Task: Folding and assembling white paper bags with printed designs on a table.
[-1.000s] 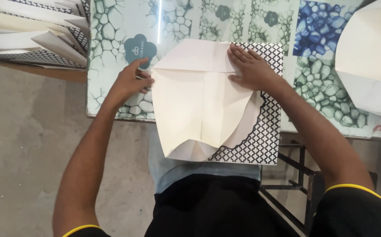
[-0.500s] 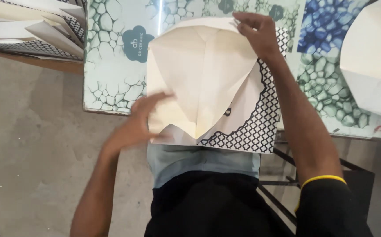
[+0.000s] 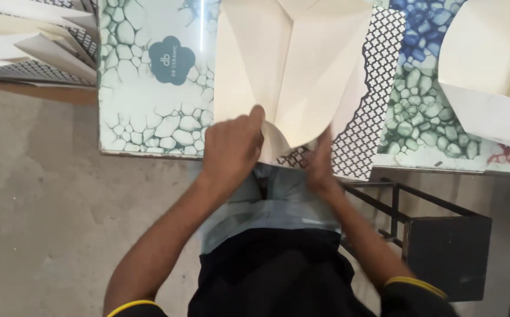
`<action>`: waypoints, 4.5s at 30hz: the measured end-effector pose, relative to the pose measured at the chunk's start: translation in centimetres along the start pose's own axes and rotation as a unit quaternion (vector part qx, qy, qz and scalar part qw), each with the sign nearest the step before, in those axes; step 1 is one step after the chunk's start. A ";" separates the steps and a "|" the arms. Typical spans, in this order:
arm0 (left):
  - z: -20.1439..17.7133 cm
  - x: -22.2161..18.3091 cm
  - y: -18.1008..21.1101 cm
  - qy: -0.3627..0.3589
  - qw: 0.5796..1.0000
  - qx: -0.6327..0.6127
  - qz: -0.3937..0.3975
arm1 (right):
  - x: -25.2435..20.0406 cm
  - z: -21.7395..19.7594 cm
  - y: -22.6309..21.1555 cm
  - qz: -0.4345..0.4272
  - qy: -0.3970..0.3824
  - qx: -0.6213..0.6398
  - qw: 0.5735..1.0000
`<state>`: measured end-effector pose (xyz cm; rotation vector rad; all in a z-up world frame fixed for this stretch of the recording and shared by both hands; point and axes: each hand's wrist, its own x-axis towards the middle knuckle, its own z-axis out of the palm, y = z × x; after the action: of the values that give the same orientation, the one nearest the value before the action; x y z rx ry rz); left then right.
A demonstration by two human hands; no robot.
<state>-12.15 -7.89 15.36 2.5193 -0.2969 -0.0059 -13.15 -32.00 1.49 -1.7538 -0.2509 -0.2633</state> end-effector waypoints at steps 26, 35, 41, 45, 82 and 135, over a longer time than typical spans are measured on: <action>12.8 -4.1 -5.0 0.130 0.922 -0.334 -0.149 | -6.3 5.5 4.5 0.100 -0.071 -0.122 0.985; 1.9 -1.8 0.9 0.304 0.939 -0.155 -0.040 | -7.0 4.4 5.7 0.133 -0.081 -0.092 0.983; -0.5 2.5 -0.2 -0.094 0.991 -0.033 0.093 | -7.2 4.1 6.2 0.209 -0.099 -0.019 0.973; 1.6 6.4 0.0 -0.369 0.925 0.034 0.081 | -7.3 4.0 6.8 0.233 -0.102 0.019 0.967; 11.5 -0.8 -0.1 -0.369 0.926 0.018 0.076 | -10.9 0.7 9.7 0.188 -0.061 -0.024 0.980; 9.7 -4.4 -4.4 -0.144 0.964 0.199 0.098 | 3.2 3.3 -9.8 -0.134 -0.427 -0.540 0.713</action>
<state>-16.18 -8.95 4.61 2.8735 -0.7289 -0.2590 -13.00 -26.74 10.93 -2.9344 -1.2349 0.3258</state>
